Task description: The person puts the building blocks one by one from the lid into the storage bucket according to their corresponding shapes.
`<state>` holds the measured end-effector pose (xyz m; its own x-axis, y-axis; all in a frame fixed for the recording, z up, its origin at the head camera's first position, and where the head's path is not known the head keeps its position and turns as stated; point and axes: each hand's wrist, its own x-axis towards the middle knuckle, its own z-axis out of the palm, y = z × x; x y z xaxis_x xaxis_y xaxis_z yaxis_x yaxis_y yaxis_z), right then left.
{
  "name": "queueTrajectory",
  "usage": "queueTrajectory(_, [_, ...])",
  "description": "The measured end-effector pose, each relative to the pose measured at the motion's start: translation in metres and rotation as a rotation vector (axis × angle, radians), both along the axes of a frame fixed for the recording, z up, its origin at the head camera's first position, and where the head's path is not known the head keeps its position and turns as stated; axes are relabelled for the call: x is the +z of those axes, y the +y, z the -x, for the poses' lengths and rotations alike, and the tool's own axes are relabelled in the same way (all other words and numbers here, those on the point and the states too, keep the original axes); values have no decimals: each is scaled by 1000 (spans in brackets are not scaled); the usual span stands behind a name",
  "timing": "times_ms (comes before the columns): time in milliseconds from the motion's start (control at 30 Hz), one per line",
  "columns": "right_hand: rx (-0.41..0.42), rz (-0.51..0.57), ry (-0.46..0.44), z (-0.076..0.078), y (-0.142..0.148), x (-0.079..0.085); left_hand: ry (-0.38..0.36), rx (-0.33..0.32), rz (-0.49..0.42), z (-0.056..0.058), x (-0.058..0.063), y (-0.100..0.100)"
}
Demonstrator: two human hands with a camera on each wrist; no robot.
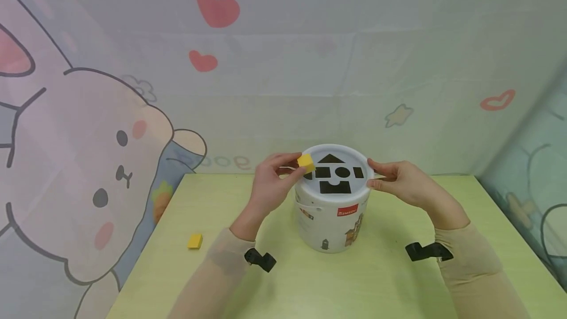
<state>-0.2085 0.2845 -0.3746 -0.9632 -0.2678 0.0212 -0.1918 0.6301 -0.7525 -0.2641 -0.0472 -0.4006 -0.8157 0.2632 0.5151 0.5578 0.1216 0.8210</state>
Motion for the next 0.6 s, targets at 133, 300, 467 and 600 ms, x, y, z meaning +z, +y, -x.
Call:
queueTrajectory(133, [3,0,1,0,0,0,-3,-2,32,-1,2,7])
queueTrajectory(300, [4,-3,1,0,0,1,-23,-2,64,-2,4,13])
queueTrajectory(467, [1,1,-7,-1,0,1,-46,-2,107,-2,4,16])
queueTrajectory(600, [-1,-9,-6,-1,1,1,-44,-8,164,0,4,17])
